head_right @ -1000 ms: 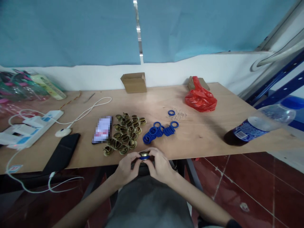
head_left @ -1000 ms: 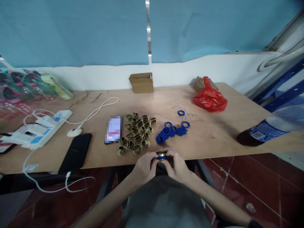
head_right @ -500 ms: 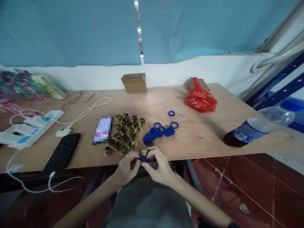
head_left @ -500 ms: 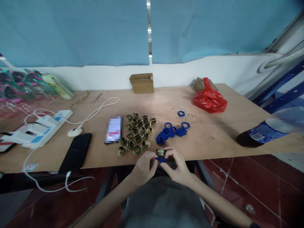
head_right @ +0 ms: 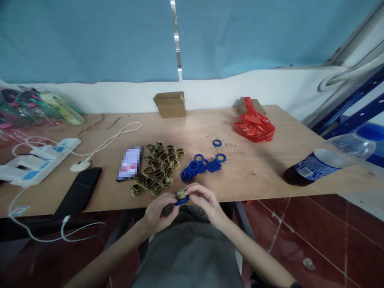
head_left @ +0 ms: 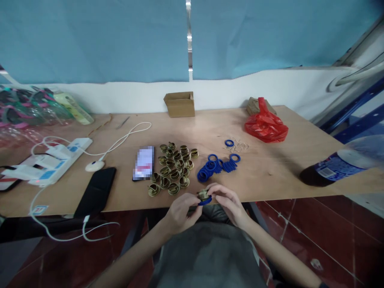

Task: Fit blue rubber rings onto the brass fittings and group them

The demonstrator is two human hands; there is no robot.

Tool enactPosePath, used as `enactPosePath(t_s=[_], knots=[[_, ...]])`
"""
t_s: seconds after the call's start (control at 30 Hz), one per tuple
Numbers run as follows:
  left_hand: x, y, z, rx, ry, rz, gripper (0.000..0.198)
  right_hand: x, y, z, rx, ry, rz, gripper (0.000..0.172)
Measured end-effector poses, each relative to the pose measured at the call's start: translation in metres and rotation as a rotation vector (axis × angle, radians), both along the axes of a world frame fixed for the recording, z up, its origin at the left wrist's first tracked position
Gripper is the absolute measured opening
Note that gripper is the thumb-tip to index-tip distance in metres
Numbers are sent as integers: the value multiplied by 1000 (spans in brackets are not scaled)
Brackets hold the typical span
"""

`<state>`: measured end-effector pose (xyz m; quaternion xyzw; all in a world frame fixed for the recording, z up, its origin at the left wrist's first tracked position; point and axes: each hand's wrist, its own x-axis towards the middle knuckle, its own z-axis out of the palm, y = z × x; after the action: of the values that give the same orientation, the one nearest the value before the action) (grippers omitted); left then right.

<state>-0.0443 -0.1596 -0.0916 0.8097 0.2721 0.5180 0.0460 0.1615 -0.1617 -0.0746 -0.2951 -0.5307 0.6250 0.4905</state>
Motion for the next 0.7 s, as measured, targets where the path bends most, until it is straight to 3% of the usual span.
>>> enactPosePath(t_s=[0.2,0.47,0.6,0.7], knots=[[-4,1,2,78,133,-22,28,-3,0,3,-116,114,75,19],[-6,0,-7,-50,98,58,23,4,2,8,-23,-22,127,30],[1,-6,-2,-291,-47,98,21,7,4,2,86,-104,38,31],[4,-9,9,-675,-178,91,25,6,3,0,215,-138,-41,32]])
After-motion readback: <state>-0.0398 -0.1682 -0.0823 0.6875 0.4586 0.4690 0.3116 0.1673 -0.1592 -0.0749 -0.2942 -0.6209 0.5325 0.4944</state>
